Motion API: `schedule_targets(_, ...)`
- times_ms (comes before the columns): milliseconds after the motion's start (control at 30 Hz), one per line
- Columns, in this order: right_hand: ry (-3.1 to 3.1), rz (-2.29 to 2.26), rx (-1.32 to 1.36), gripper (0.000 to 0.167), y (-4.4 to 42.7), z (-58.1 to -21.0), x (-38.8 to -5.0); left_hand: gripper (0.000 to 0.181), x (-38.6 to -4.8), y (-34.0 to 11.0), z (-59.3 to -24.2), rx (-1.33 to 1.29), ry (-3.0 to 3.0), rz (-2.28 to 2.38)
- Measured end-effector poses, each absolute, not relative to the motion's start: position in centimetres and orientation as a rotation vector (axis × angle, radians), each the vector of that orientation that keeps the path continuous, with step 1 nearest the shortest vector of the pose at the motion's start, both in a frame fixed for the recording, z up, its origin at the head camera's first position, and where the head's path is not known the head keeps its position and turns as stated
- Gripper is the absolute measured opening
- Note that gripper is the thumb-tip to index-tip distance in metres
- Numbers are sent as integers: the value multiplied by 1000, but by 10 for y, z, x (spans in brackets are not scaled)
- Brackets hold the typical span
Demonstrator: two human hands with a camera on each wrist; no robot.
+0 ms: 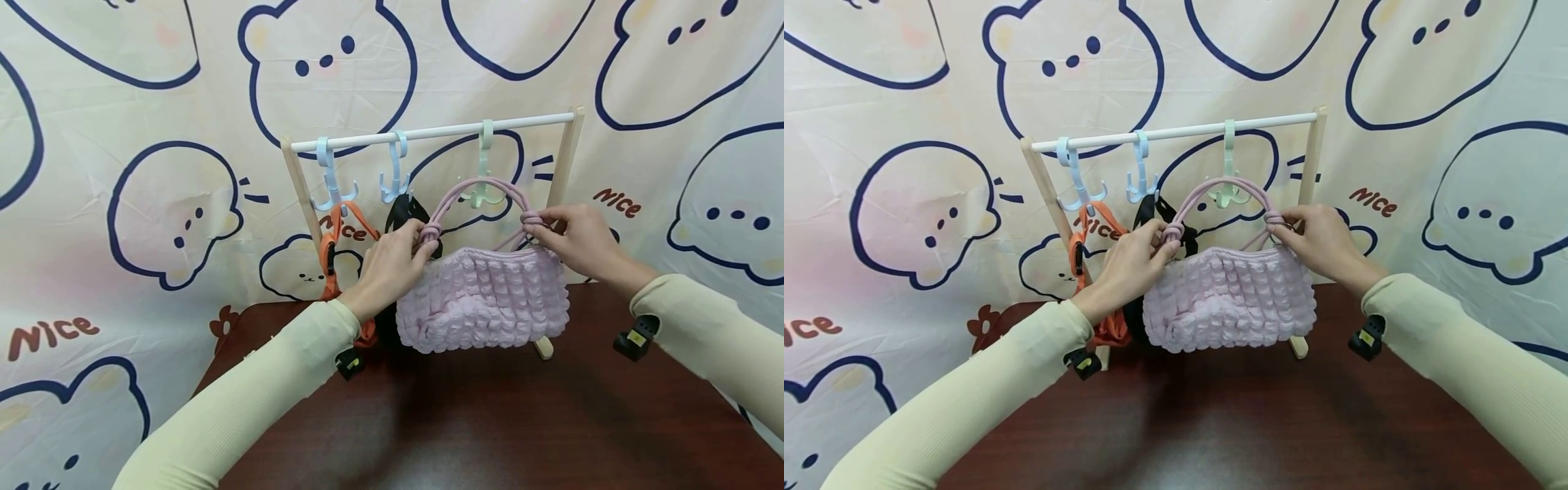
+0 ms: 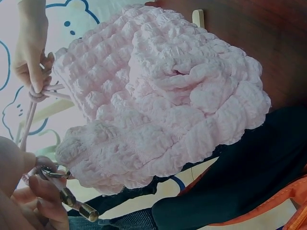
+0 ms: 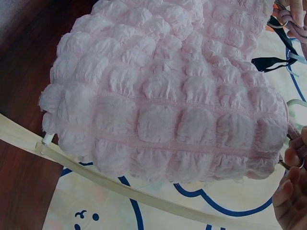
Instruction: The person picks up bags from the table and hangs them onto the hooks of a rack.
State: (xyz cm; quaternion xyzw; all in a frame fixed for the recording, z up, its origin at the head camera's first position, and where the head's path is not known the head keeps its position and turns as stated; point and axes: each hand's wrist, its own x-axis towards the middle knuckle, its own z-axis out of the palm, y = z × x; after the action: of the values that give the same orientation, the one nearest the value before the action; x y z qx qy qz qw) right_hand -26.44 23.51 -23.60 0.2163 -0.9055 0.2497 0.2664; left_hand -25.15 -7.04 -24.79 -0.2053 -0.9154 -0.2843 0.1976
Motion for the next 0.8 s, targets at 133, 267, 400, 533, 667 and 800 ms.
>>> schedule_targets(133,-2447,676,589,26,234,-236,-263,22,-253,-71,-247,-568,-2562,-792)
schedule_targets(267,-2458,683,562,25,233,-236,-263,22,-254,-71,-247,-559,-2567,-787)
schedule_targets(400,-2480,694,519,24,231,-236,-264,23,-255,-71,-248,-558,-2579,-788)
schedule_targets(533,-2497,705,505,24,230,-236,-264,23,-255,-72,-249,-554,-2582,-782)
schedule_targets(667,-2509,712,507,25,230,-237,-264,22,-256,-73,-250,-544,-2577,-770)
schedule_targets(800,-2512,702,507,24,229,-238,-266,22,-256,-73,-250,-543,-2574,-773)
